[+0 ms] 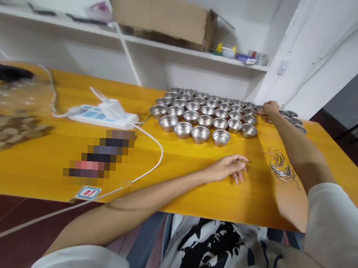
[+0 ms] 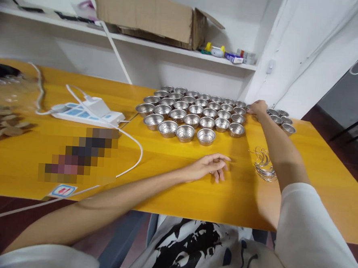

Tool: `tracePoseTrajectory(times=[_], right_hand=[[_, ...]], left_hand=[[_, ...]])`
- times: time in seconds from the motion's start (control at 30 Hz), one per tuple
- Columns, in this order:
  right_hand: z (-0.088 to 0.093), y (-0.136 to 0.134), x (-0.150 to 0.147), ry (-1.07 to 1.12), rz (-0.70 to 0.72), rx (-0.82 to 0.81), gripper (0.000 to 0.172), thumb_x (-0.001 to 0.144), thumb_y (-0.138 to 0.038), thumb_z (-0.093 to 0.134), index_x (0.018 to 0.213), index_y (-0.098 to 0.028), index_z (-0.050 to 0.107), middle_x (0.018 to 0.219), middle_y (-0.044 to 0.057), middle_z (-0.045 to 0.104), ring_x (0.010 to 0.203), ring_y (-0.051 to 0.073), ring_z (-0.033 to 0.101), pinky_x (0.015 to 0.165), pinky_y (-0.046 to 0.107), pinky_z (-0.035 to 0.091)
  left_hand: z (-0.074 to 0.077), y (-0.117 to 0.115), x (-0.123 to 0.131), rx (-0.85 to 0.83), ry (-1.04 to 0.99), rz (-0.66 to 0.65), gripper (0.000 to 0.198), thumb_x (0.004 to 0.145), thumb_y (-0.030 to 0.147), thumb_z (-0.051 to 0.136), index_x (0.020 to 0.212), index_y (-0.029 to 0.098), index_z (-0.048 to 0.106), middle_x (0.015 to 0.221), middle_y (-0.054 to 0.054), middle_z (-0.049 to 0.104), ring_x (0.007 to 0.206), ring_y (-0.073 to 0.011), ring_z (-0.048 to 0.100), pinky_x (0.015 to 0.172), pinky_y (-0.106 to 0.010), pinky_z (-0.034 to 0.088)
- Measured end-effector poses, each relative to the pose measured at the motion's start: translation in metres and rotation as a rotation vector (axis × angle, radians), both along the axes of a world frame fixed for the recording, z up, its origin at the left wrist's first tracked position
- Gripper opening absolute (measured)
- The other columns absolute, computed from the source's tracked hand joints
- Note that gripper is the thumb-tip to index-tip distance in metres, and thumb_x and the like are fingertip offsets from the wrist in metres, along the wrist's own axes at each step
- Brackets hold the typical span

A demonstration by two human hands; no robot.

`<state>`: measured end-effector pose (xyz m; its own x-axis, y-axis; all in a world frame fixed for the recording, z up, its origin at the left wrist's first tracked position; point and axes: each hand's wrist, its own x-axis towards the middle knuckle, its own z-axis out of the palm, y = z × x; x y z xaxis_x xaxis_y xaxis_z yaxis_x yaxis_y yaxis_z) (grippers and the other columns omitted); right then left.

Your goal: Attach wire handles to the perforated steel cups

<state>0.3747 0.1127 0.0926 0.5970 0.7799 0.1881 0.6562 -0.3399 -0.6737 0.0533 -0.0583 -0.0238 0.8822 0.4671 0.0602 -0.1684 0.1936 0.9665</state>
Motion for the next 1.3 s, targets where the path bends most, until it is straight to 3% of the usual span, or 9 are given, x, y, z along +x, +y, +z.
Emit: tracePoseTrajectory(times=[0.2, 0.37, 0.47, 0.6, 0.8, 0.9, 1.07, 1.2, 1.3], right_hand=[[-0.002, -0.016, 0.001, -0.049, 0.126, 0.048, 0.035, 0.101, 0.001, 0.051, 0.128, 0.006, 0.073, 0.092, 0.016, 0.081, 0.071, 0.017, 0.071, 0.081, 0.031, 0.059], [-0.026, -0.067, -0.005, -0.216, 0.434, 0.031, 0.018, 0.101, -0.018, 0.068, 0.11, -0.013, 0.083, 0.107, 0.012, 0.083, 0.089, 0.022, 0.075, 0.097, 0.035, 0.059], [-0.05, -0.105, -0.011, -0.497, 0.713, -0.023, 0.028, 0.105, -0.043, 0.07, 0.11, -0.019, 0.083, 0.121, 0.016, 0.079, 0.097, 0.028, 0.075, 0.099, 0.041, 0.061], [-0.074, -0.149, -0.021, -0.574, 0.742, -0.001, 0.022, 0.105, -0.04, 0.068, 0.107, -0.022, 0.08, 0.129, 0.017, 0.071, 0.09, 0.025, 0.075, 0.095, 0.043, 0.065], [-0.08, -0.221, -0.054, -0.519, 0.988, 0.227, 0.024, 0.114, -0.04, 0.06, 0.117, -0.023, 0.076, 0.144, 0.018, 0.061, 0.101, 0.026, 0.076, 0.096, 0.049, 0.067], [-0.082, -0.246, -0.074, -0.482, 1.1, 0.303, 0.019, 0.114, -0.037, 0.061, 0.113, -0.024, 0.075, 0.145, 0.017, 0.062, 0.104, 0.026, 0.076, 0.099, 0.049, 0.066], [-0.075, -0.252, -0.063, -0.36, 1.008, 0.262, 0.028, 0.112, -0.04, 0.066, 0.134, -0.024, 0.07, 0.146, 0.017, 0.066, 0.108, 0.026, 0.077, 0.097, 0.045, 0.065], [-0.054, -0.252, -0.025, -0.379, 0.926, 0.003, 0.021, 0.104, -0.043, 0.072, 0.105, -0.021, 0.075, 0.102, 0.009, 0.079, 0.085, 0.023, 0.073, 0.081, 0.037, 0.057], [-0.04, -0.256, -0.007, -0.411, 0.916, -0.131, 0.025, 0.098, -0.045, 0.076, 0.102, -0.021, 0.078, 0.102, 0.009, 0.081, 0.09, 0.025, 0.073, 0.082, 0.036, 0.054]], left_hand=[[0.002, 0.001, -0.005, 0.032, 0.014, -0.014, 0.066, 0.094, 0.063, 0.087, 0.133, 0.015, 0.062, 0.099, -0.007, 0.076, 0.072, -0.0169, 0.077, 0.068, -0.032, 0.059], [0.003, 0.0, -0.003, 0.059, 0.019, 0.023, 0.049, 0.097, 0.049, 0.085, 0.127, 0.015, 0.066, 0.099, -0.006, 0.076, 0.073, -0.0155, 0.076, 0.07, -0.031, 0.06], [0.001, 0.004, 0.0, 0.128, 0.001, 0.127, 0.031, 0.1, 0.037, 0.079, 0.12, 0.016, 0.069, 0.092, -0.004, 0.075, 0.07, -0.0133, 0.073, 0.067, -0.029, 0.058], [-0.002, 0.009, 0.0, 0.274, 0.03, 0.396, 0.015, 0.099, 0.026, 0.072, 0.11, 0.017, 0.067, 0.092, -0.002, 0.069, 0.069, -0.0111, 0.069, 0.061, -0.024, 0.054], [0.003, 0.001, -0.007, 0.637, 0.078, 0.533, 0.084, 0.082, 0.026, 0.09, 0.157, 0.028, 0.053, 0.152, -0.016, 0.057, 0.127, -0.0295, 0.068, 0.087, -0.038, 0.065], [0.007, -0.003, -0.009, 0.871, 0.098, 0.451, 0.086, 0.086, 0.035, 0.092, 0.161, 0.028, 0.051, 0.157, -0.017, 0.055, 0.146, -0.0362, 0.06, 0.119, -0.058, 0.056], [0.011, 0.004, -0.01, 0.893, 0.173, 0.525, 0.06, 0.087, 0.039, 0.091, 0.138, 0.022, 0.065, 0.142, -0.014, 0.071, 0.138, -0.0356, 0.068, 0.123, -0.06, 0.052], [0.013, 0.007, -0.012, 0.842, 0.228, 0.515, 0.067, 0.081, 0.034, 0.091, 0.139, 0.022, 0.061, 0.147, -0.015, 0.072, 0.138, -0.0359, 0.069, 0.123, -0.058, 0.052], [0.014, 0.005, -0.013, 0.833, 0.23, 0.447, 0.075, 0.078, 0.035, 0.09, 0.145, 0.022, 0.058, 0.153, -0.016, 0.068, 0.144, -0.0371, 0.067, 0.126, -0.057, 0.051]])
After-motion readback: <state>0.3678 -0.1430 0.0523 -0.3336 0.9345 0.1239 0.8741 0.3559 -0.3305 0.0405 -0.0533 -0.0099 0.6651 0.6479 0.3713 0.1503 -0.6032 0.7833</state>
